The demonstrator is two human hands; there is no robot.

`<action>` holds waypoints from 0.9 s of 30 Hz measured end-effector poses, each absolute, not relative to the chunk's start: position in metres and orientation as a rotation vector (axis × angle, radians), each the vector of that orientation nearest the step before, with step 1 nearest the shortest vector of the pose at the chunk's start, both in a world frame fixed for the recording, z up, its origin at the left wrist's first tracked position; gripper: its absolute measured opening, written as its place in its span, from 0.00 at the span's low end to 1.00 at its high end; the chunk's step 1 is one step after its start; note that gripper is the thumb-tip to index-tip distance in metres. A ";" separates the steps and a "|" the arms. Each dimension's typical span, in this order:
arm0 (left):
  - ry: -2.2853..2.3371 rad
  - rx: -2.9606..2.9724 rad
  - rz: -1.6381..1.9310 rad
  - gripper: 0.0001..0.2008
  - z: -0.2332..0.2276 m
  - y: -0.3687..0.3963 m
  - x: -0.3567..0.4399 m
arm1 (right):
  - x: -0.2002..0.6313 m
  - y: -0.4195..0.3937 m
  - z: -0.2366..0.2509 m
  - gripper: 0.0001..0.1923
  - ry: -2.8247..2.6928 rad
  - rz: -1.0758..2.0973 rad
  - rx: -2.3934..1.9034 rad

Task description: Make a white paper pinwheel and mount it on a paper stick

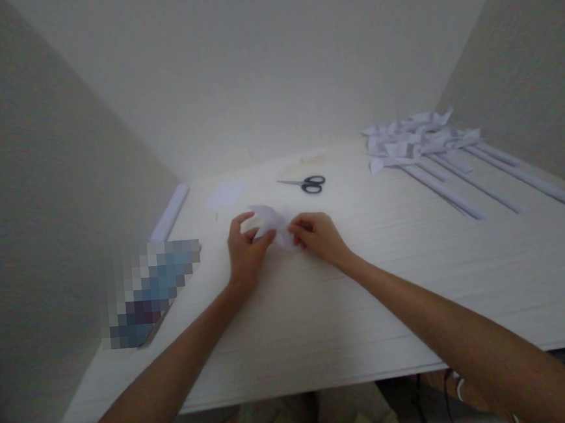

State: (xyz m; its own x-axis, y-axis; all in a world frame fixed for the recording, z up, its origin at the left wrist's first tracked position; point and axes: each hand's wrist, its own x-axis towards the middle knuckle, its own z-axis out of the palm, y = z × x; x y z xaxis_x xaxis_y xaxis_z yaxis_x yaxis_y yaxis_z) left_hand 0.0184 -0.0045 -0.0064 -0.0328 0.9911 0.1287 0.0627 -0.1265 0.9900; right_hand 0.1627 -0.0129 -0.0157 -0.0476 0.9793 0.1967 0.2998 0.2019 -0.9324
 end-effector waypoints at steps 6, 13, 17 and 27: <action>1.204 1.338 1.313 0.25 -0.007 -0.005 0.020 | 0.162 -0.015 -0.014 0.09 -1.603 0.794 -1.328; 1.190 1.334 1.303 0.24 -0.008 -0.004 0.020 | 0.161 -0.024 -0.011 0.06 -1.717 0.446 -1.352; 1.194 1.319 1.304 0.24 -0.008 -0.003 0.020 | 0.160 -0.024 -0.011 0.06 -1.704 0.461 -1.352; 1.203 1.304 1.316 0.25 -0.007 -0.004 0.020 | 0.159 -0.024 -0.011 0.08 -1.688 0.589 -1.332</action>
